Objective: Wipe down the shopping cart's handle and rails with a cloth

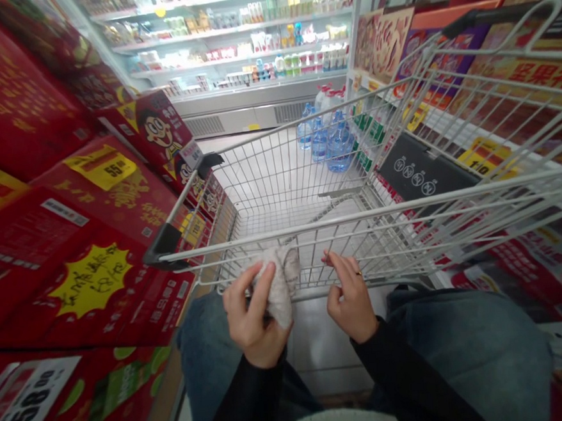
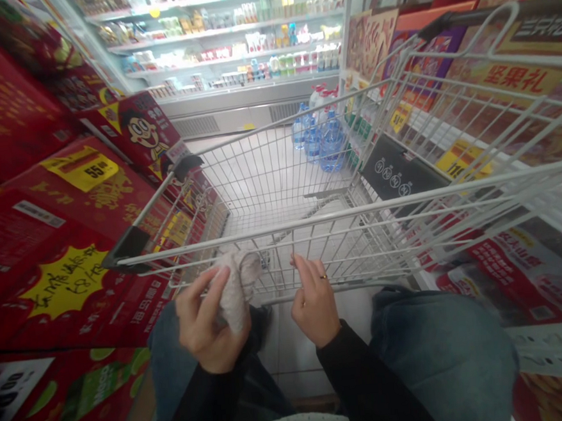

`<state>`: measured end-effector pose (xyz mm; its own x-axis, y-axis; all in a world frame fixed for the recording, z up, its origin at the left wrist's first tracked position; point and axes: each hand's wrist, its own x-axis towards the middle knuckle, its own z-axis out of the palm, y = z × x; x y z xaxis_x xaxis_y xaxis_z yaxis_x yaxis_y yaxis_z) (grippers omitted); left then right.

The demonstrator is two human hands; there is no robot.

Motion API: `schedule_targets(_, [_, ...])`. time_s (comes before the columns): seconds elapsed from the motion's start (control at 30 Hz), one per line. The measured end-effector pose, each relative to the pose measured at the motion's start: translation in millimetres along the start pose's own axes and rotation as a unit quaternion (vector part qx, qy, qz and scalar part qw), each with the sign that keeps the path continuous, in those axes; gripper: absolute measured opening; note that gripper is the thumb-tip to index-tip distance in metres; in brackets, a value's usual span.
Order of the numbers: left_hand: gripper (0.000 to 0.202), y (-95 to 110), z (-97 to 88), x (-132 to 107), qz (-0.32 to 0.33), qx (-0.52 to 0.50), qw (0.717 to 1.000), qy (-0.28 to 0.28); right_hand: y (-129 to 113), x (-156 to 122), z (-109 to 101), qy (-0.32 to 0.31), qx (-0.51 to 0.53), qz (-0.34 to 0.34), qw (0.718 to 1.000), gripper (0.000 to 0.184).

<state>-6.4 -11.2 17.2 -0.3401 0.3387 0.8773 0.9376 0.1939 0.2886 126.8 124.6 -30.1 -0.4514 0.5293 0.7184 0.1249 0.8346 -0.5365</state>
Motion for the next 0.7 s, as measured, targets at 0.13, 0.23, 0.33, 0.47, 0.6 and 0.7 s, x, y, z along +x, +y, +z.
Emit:
schedule_targets(0.13, [0.054, -7.4, 6.3, -15.6, 0.020, -0.009, 0.998, -0.052, -0.2, 0.9, 0.1, -0.008, -0.007, -0.003, 1.000, 0.087])
schedule_targets(0.23, [0.058, -7.3, -4.8, -1.4, 0.017, -0.005, 0.999, -0.029, 0.5, 0.0, 0.5, -0.007, -0.009, -0.010, 1.000, 0.088])
schedule_targets(0.33, [0.065, -4.5, -15.4, 15.0, 0.009, 0.006, 1.000, 0.019, 1.1, -2.4, 2.8, -0.002, -0.015, -0.011, 1.000, 0.089])
schedule_targets(0.47, [0.059, -7.1, -8.2, -0.1, 0.004, 0.022, 1.000, 0.001, -0.1, -4.5, 7.0, 0.005, -0.016, -0.007, 1.000, 0.088])
schedule_targets(0.6, [0.053, -14.8, -0.5, -22.7, -0.001, 0.019, 0.999, -0.037, -2.5, -4.1, 8.3, 0.015, -0.011, 0.005, 1.000, 0.080])
schedule_targets(0.7, [0.057, -15.5, -9.7, -11.5, -0.001, 0.017, 1.000, -0.026, -2.6, -3.8, 7.3, 0.013, -0.008, 0.001, 1.000, 0.076])
